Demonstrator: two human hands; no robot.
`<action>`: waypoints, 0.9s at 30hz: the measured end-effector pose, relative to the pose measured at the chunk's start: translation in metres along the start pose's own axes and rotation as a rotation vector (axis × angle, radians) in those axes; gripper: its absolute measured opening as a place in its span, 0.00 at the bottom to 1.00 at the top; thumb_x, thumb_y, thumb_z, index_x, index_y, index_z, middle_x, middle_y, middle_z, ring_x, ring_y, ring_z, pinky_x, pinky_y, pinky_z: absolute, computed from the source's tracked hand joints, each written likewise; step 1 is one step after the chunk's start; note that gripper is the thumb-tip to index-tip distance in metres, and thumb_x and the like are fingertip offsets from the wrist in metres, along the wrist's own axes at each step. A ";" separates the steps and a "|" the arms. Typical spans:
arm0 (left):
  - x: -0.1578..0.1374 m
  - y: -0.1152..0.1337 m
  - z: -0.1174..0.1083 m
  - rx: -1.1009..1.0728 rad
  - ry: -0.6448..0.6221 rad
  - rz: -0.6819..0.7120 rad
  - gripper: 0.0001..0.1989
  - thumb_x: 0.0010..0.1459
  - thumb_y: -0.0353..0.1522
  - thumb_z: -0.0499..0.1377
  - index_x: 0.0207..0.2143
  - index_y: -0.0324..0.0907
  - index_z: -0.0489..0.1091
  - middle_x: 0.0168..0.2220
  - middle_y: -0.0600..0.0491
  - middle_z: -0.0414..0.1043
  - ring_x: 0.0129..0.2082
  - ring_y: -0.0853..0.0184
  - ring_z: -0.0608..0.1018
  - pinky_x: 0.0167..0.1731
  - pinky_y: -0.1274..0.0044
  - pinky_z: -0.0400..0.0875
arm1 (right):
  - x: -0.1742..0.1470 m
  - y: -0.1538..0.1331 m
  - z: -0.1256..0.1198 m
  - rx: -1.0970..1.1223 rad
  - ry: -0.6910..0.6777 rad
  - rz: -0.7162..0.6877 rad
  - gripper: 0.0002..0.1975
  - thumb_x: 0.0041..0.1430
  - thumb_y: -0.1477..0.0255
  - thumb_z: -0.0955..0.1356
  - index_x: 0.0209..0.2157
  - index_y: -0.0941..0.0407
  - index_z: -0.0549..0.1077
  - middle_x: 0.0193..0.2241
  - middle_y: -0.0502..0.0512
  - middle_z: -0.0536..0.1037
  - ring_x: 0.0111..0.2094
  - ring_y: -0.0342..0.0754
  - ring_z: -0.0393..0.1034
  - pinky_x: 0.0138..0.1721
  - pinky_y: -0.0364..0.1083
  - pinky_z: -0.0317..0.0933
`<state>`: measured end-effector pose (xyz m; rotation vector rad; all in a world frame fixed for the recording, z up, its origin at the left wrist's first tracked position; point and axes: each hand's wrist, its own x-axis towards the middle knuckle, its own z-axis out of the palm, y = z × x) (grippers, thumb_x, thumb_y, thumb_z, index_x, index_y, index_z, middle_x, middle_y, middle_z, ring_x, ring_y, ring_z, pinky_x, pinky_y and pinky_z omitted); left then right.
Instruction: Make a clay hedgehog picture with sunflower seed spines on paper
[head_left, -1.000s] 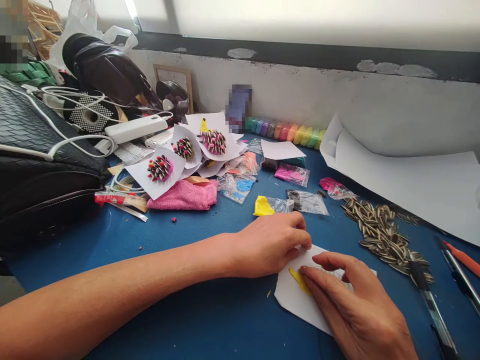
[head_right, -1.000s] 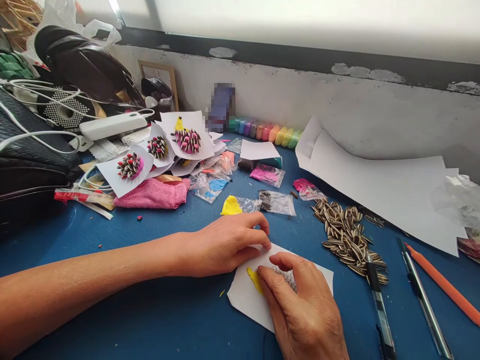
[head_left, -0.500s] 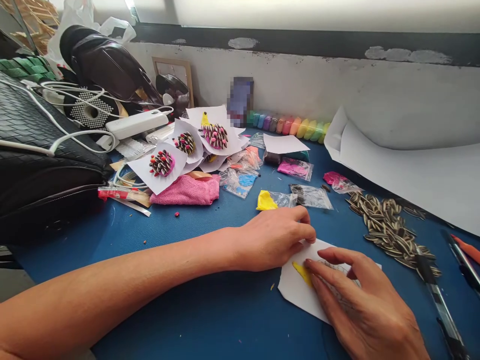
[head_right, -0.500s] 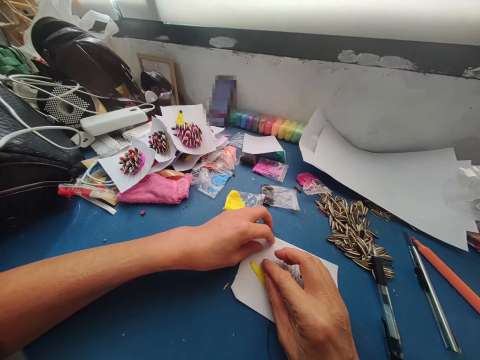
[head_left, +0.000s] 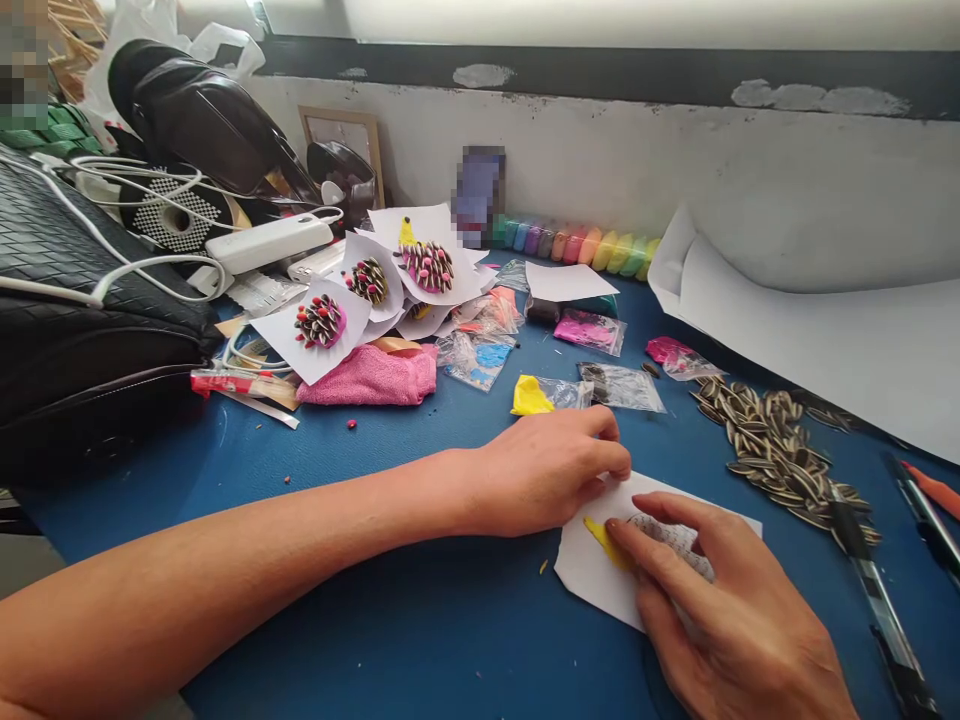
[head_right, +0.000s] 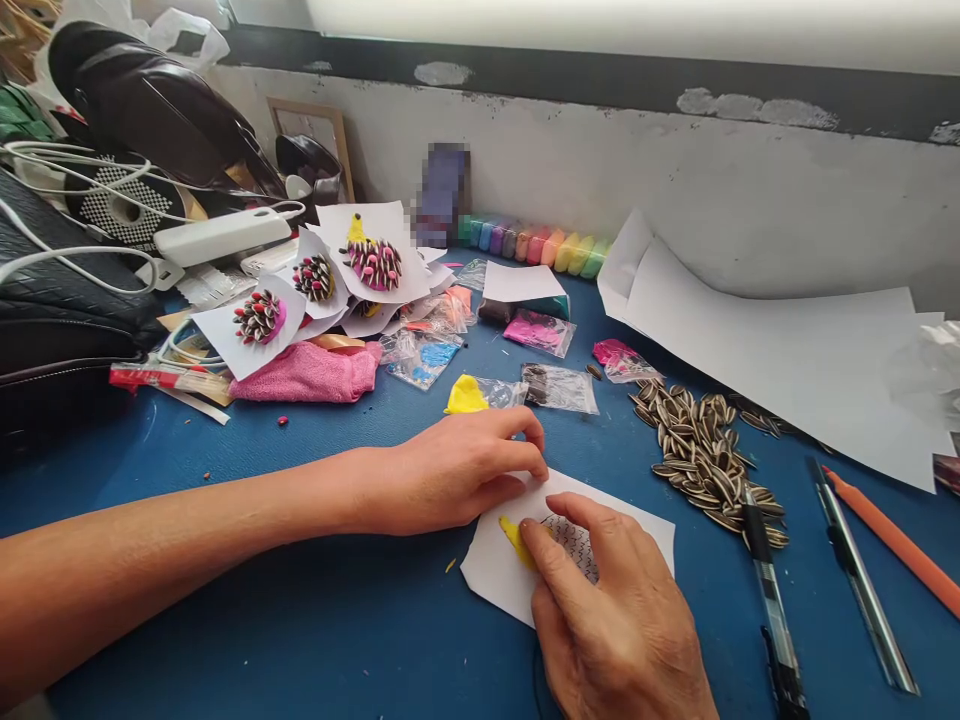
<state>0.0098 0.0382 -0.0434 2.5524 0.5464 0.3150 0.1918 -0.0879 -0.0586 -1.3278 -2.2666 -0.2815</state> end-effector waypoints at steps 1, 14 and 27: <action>0.000 0.000 0.000 0.001 0.000 -0.002 0.08 0.66 0.26 0.57 0.45 0.40 0.74 0.50 0.47 0.70 0.46 0.62 0.76 0.45 0.72 0.72 | 0.000 0.000 0.000 -0.020 0.002 -0.014 0.13 0.63 0.79 0.64 0.47 0.59 0.76 0.49 0.66 0.72 0.47 0.54 0.71 0.43 0.51 0.68; 0.001 0.002 -0.002 0.037 -0.025 -0.012 0.07 0.66 0.26 0.57 0.45 0.41 0.73 0.50 0.48 0.70 0.46 0.63 0.76 0.44 0.73 0.71 | -0.013 -0.003 -0.010 0.098 0.005 0.136 0.18 0.64 0.82 0.64 0.52 0.54 0.74 0.53 0.60 0.71 0.51 0.49 0.70 0.46 0.46 0.68; 0.002 0.002 -0.001 0.024 -0.016 -0.005 0.07 0.66 0.26 0.57 0.44 0.40 0.74 0.49 0.48 0.70 0.45 0.63 0.76 0.44 0.72 0.72 | -0.017 0.000 -0.004 -0.004 -0.081 0.002 0.20 0.63 0.80 0.64 0.56 0.57 0.73 0.56 0.68 0.68 0.54 0.56 0.69 0.50 0.53 0.67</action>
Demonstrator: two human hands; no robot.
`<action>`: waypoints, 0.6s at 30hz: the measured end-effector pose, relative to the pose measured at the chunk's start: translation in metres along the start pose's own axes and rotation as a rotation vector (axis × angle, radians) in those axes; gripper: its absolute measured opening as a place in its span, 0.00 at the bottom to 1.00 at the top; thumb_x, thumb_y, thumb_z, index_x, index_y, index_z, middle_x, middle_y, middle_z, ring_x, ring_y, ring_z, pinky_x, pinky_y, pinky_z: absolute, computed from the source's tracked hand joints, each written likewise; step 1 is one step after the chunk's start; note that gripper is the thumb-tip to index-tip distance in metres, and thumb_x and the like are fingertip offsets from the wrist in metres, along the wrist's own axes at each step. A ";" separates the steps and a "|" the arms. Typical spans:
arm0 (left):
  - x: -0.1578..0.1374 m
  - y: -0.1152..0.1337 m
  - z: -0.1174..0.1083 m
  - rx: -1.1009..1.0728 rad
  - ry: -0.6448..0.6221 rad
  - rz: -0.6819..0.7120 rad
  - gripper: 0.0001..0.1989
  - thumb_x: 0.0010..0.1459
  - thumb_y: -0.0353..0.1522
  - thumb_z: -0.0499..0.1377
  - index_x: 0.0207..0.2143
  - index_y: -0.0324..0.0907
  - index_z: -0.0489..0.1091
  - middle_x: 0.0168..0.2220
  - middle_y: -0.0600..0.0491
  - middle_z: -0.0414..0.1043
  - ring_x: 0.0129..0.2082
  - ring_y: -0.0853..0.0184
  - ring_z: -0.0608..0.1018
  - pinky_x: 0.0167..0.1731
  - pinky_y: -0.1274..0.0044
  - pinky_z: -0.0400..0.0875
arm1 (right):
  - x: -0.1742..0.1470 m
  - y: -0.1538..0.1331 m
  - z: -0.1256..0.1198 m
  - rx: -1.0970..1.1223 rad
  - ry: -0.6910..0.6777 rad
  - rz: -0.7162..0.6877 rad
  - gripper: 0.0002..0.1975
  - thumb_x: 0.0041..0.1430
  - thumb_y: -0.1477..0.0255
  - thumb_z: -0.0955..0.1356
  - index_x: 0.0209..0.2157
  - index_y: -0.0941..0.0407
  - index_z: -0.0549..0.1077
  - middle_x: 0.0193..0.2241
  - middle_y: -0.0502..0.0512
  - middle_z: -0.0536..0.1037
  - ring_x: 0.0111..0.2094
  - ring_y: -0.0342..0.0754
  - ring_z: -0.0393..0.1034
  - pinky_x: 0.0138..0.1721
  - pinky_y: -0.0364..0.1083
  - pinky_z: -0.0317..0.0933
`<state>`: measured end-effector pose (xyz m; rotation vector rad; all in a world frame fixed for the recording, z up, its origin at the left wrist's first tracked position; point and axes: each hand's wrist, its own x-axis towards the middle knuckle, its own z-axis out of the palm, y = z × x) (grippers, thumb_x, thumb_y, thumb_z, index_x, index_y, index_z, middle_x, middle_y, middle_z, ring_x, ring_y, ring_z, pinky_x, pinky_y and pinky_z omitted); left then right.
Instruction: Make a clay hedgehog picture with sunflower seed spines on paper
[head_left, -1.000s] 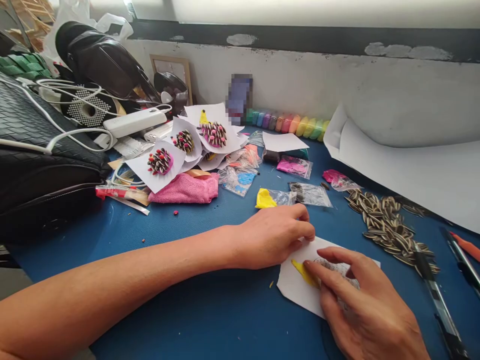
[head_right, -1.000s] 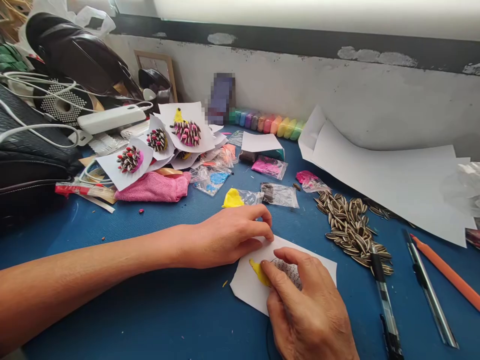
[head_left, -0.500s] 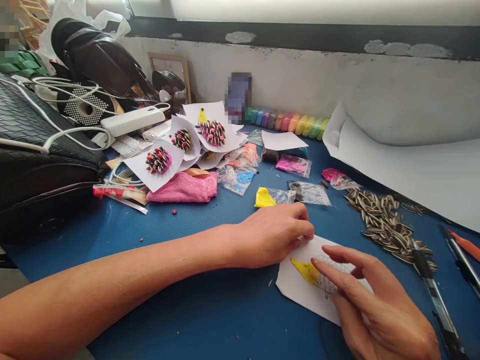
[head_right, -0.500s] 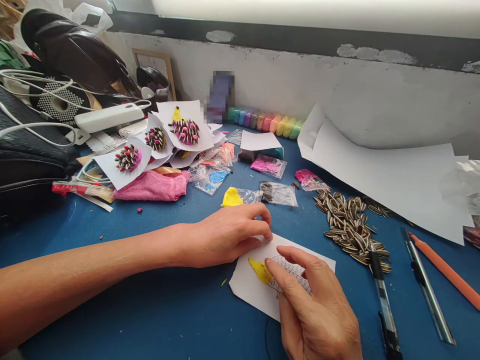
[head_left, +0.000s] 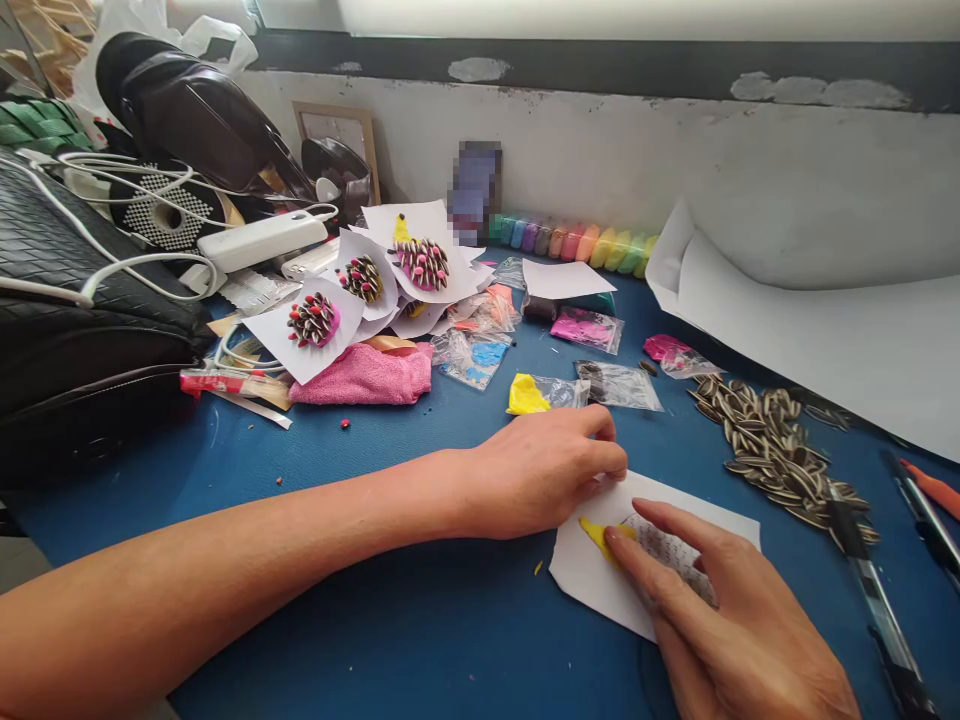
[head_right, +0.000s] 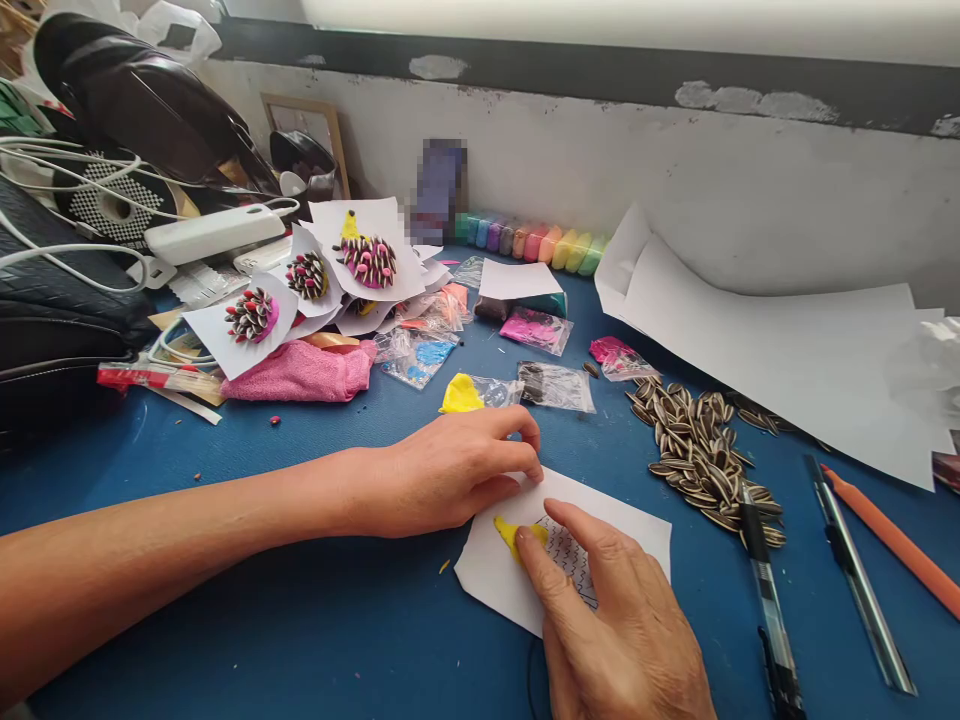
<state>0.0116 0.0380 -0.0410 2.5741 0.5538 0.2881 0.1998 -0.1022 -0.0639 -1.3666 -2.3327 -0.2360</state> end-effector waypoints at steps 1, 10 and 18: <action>0.000 0.000 0.000 0.001 -0.001 -0.001 0.07 0.66 0.26 0.57 0.44 0.40 0.74 0.49 0.48 0.70 0.45 0.63 0.76 0.44 0.72 0.72 | 0.000 0.000 0.000 0.000 -0.001 0.000 0.20 0.63 0.80 0.64 0.56 0.57 0.73 0.56 0.68 0.69 0.54 0.56 0.69 0.50 0.53 0.68; 0.000 0.001 -0.001 0.013 -0.006 -0.001 0.07 0.66 0.26 0.57 0.44 0.41 0.74 0.49 0.48 0.70 0.44 0.62 0.76 0.42 0.73 0.72 | -0.001 -0.002 -0.004 0.070 0.034 0.068 0.22 0.62 0.82 0.64 0.56 0.56 0.72 0.58 0.65 0.70 0.56 0.55 0.70 0.52 0.52 0.69; 0.000 0.000 -0.001 0.011 -0.012 0.002 0.08 0.67 0.27 0.56 0.44 0.39 0.74 0.48 0.47 0.70 0.44 0.62 0.76 0.42 0.72 0.71 | 0.001 0.000 -0.003 0.035 0.016 0.014 0.21 0.62 0.80 0.65 0.56 0.56 0.74 0.59 0.67 0.68 0.58 0.57 0.69 0.52 0.54 0.69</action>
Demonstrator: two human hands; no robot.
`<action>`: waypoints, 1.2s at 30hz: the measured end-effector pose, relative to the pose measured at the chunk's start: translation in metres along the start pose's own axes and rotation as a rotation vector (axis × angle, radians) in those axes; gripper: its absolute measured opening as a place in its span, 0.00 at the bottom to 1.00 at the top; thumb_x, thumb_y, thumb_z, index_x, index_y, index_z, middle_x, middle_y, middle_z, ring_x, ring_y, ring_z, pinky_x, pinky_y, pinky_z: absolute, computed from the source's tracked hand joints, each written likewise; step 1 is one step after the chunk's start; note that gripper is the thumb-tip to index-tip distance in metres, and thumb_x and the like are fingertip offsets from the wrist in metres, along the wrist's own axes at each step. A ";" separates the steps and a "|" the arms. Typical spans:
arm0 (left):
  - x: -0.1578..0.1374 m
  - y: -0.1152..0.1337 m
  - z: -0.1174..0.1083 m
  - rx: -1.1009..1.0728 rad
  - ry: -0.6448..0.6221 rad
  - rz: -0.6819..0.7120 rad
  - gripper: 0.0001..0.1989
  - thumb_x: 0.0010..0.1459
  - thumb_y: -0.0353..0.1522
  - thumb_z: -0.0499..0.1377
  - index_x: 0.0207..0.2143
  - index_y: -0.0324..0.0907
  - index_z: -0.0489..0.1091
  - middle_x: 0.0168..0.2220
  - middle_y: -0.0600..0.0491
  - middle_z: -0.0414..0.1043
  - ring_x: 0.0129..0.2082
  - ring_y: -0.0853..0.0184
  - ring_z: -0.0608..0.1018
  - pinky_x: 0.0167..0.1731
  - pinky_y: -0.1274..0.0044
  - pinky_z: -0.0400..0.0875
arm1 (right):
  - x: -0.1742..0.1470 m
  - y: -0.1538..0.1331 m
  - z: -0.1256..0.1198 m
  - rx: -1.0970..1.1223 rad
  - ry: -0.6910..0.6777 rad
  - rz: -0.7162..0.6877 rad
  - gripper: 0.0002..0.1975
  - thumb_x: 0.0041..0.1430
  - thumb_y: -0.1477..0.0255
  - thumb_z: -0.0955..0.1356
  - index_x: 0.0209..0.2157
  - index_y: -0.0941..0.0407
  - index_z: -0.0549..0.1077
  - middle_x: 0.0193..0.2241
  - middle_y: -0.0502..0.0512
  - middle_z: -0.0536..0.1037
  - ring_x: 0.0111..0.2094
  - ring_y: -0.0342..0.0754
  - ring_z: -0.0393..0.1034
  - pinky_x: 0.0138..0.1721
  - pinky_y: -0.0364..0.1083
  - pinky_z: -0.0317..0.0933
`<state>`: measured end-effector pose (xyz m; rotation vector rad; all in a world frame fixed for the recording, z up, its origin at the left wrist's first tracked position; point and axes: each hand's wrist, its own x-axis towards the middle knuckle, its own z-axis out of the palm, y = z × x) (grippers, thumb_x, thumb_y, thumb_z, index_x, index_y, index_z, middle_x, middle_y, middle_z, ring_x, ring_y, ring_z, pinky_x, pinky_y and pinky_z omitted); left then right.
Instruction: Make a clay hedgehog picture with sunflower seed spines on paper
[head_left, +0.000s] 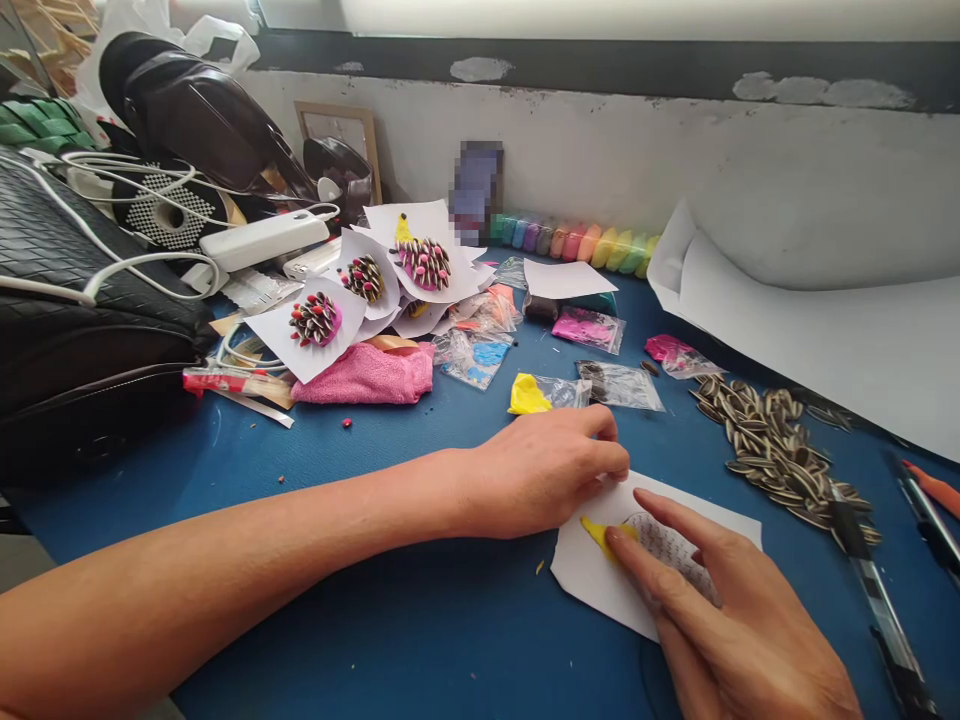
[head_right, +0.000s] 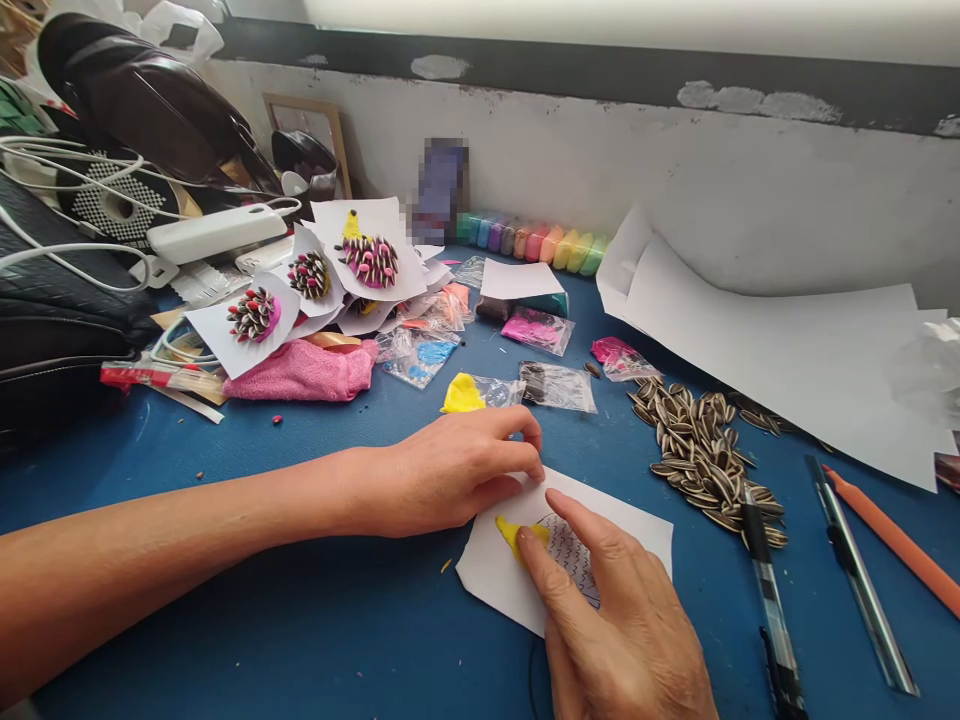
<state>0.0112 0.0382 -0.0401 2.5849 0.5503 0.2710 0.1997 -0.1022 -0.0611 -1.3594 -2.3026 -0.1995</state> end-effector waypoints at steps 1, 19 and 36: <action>0.000 0.000 0.000 -0.001 0.001 -0.001 0.08 0.68 0.27 0.56 0.44 0.40 0.74 0.49 0.47 0.70 0.45 0.62 0.76 0.43 0.72 0.71 | 0.000 0.001 0.001 -0.010 -0.010 -0.008 0.21 0.63 0.80 0.65 0.56 0.57 0.74 0.59 0.68 0.68 0.58 0.58 0.68 0.52 0.54 0.68; -0.001 0.000 0.000 -0.019 0.020 0.002 0.06 0.67 0.26 0.57 0.41 0.40 0.74 0.48 0.47 0.70 0.43 0.63 0.76 0.42 0.73 0.71 | 0.002 0.003 0.003 -0.023 -0.046 -0.038 0.23 0.61 0.80 0.63 0.57 0.58 0.71 0.63 0.71 0.64 0.63 0.61 0.63 0.52 0.57 0.68; 0.000 0.002 -0.001 0.005 0.026 0.008 0.06 0.66 0.26 0.57 0.41 0.40 0.73 0.47 0.48 0.70 0.42 0.64 0.75 0.41 0.74 0.71 | 0.001 -0.002 -0.006 0.056 0.009 0.032 0.23 0.61 0.82 0.63 0.56 0.54 0.71 0.63 0.66 0.65 0.62 0.60 0.64 0.53 0.57 0.67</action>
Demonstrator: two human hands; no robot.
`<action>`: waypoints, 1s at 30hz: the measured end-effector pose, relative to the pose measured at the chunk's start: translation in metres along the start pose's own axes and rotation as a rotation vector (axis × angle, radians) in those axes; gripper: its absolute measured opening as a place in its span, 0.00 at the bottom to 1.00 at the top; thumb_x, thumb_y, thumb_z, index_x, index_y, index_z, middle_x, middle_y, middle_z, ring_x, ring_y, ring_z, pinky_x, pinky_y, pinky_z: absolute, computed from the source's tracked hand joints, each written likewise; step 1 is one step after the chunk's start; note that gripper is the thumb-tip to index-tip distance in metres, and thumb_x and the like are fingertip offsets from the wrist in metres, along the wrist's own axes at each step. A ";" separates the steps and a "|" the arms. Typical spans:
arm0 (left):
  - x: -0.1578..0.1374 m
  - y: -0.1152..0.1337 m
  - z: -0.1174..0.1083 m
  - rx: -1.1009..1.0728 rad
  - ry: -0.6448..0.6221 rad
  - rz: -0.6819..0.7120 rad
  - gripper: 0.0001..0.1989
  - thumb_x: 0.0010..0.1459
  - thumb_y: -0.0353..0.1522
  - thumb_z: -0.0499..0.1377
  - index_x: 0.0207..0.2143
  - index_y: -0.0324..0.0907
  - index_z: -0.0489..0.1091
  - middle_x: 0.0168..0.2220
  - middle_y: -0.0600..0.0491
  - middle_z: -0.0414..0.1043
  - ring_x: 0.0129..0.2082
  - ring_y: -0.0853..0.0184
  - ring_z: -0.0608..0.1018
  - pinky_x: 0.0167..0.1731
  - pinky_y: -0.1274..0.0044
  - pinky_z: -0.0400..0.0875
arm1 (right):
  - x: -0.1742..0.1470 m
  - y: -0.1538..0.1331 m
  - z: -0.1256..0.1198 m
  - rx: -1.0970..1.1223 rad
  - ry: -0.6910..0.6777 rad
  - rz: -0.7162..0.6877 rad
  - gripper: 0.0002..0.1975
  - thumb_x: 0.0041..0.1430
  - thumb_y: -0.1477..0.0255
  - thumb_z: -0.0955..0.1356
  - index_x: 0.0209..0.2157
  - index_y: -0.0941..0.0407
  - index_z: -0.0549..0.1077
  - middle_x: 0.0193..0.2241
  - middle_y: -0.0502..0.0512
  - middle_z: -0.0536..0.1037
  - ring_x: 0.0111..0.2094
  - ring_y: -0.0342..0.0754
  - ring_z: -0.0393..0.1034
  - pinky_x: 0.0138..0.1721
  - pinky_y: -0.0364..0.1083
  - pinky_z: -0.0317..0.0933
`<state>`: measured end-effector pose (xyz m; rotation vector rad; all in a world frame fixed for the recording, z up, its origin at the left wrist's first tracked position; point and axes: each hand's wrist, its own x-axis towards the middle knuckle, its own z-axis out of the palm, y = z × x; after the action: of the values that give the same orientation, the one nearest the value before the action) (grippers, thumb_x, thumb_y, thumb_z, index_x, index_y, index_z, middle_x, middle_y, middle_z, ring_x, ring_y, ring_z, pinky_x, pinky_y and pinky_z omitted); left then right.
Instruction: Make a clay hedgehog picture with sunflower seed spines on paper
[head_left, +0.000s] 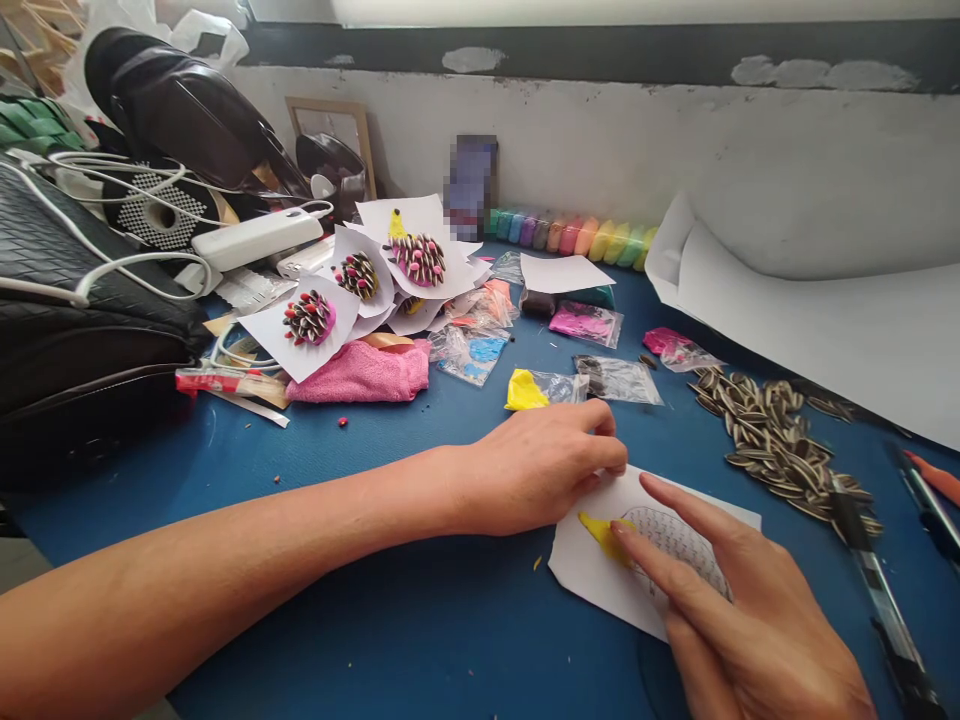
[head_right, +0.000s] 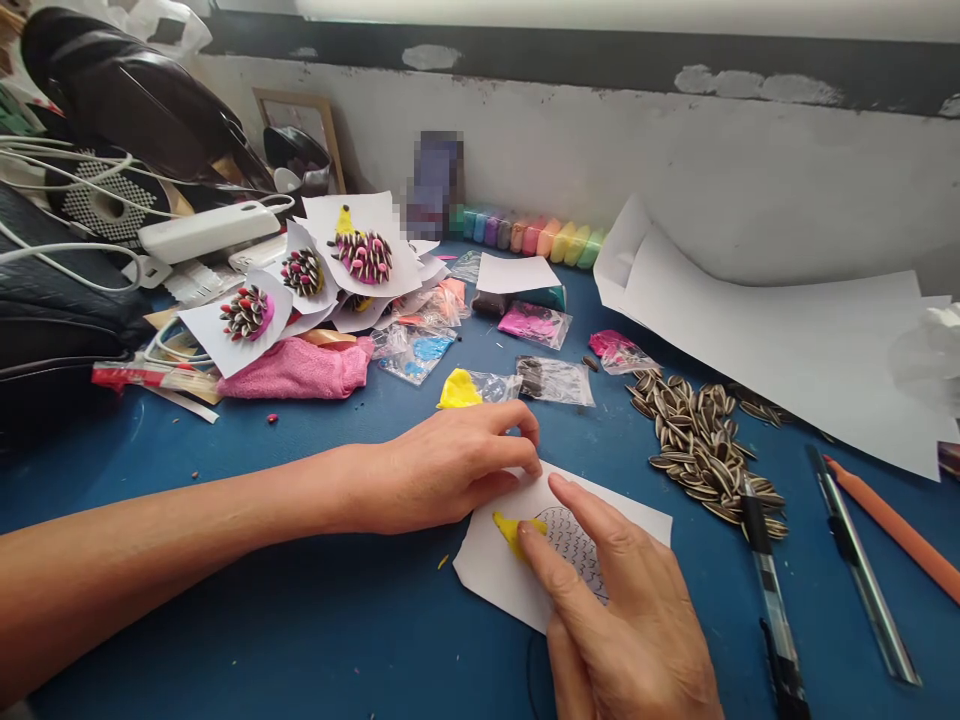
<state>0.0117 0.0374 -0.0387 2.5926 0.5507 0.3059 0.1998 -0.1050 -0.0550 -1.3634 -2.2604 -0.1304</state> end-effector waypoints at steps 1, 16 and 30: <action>0.000 0.000 0.000 -0.006 0.002 0.003 0.06 0.66 0.26 0.57 0.41 0.40 0.73 0.47 0.48 0.70 0.42 0.64 0.75 0.41 0.74 0.71 | 0.001 0.000 0.000 -0.004 -0.015 -0.017 0.24 0.61 0.82 0.62 0.57 0.55 0.71 0.63 0.67 0.64 0.62 0.60 0.63 0.53 0.57 0.67; 0.000 -0.001 0.001 0.005 -0.014 -0.004 0.06 0.67 0.26 0.57 0.43 0.41 0.73 0.48 0.48 0.70 0.44 0.63 0.76 0.42 0.74 0.70 | -0.001 -0.003 0.001 0.054 0.046 0.078 0.23 0.62 0.83 0.62 0.56 0.55 0.71 0.62 0.64 0.67 0.61 0.57 0.65 0.54 0.56 0.66; -0.004 -0.002 0.005 0.079 0.052 0.065 0.06 0.67 0.26 0.57 0.42 0.40 0.74 0.48 0.48 0.71 0.44 0.65 0.75 0.44 0.75 0.70 | 0.005 -0.003 0.007 -0.102 0.060 -0.089 0.17 0.63 0.83 0.63 0.50 0.60 0.76 0.57 0.70 0.70 0.58 0.58 0.65 0.50 0.55 0.66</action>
<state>0.0093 0.0351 -0.0446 2.6893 0.5066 0.3816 0.1925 -0.1008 -0.0585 -1.2916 -2.2920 -0.3173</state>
